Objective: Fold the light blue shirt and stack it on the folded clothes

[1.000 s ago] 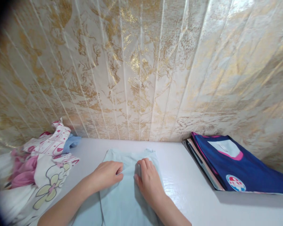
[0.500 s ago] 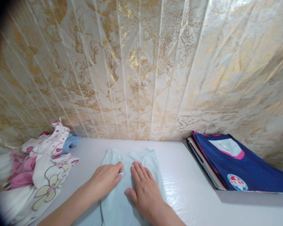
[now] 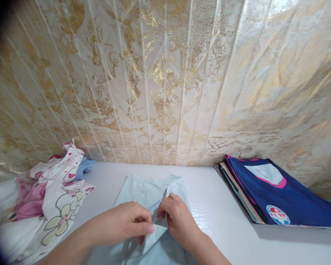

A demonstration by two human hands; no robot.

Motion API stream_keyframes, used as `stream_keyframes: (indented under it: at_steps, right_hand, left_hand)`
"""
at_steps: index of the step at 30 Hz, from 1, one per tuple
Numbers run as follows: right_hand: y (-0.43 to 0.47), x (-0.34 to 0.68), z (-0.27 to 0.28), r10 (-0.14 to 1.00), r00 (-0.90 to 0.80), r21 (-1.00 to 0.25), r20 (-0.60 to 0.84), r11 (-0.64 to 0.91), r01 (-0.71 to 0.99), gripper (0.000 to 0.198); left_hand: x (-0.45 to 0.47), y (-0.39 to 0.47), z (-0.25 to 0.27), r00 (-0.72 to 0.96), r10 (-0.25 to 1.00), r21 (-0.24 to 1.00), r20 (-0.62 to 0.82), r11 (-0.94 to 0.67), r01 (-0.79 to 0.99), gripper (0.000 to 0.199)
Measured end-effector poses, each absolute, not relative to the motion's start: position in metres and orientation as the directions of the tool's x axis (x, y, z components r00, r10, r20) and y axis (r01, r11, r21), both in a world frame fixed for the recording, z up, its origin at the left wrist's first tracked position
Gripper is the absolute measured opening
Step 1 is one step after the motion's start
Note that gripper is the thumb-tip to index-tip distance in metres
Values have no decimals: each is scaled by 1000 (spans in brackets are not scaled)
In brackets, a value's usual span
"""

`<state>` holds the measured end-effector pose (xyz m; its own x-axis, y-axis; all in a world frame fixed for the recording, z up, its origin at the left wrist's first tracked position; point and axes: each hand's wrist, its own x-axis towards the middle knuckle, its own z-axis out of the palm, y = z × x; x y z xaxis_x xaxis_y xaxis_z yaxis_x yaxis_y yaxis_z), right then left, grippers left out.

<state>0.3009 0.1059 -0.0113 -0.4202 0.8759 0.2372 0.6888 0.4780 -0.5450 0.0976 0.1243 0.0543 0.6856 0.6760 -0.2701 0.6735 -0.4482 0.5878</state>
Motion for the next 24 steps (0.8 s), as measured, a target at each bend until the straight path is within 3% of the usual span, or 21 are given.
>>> stream_keyframes:
  at_steps: [2,6,9,12,16,24]
  right_hand:
    - [106,313,-1,874,-464,-514,144,467,720,41]
    - [104,335,19,914,-406,-445,5,365,817,39]
    - [105,335,24,933,-353,-398,69,350,848,40]
    - [110,324,19,873,-465,-358,150,486,797,54]
    - [116,310,8,798,-585,-326,147,597,733,60]
    - [122,313,1,820,-555,-224,138,571,789,34]
  left_hand:
    - [95,130,52,647,714,594,-268,-407,694,29]
    - [97,143,40,520,841,443,-152,-412,796,13]
    - [104,148,28,522,851,385,-52,-465,797,19]
    - [111,149,20,532,846,366,-43,-482,796,23]
    - [114,148,15,550,831,343,-78,-496,798,24]
    - [114,149,5,545,834,327,-90,-492,807,24]
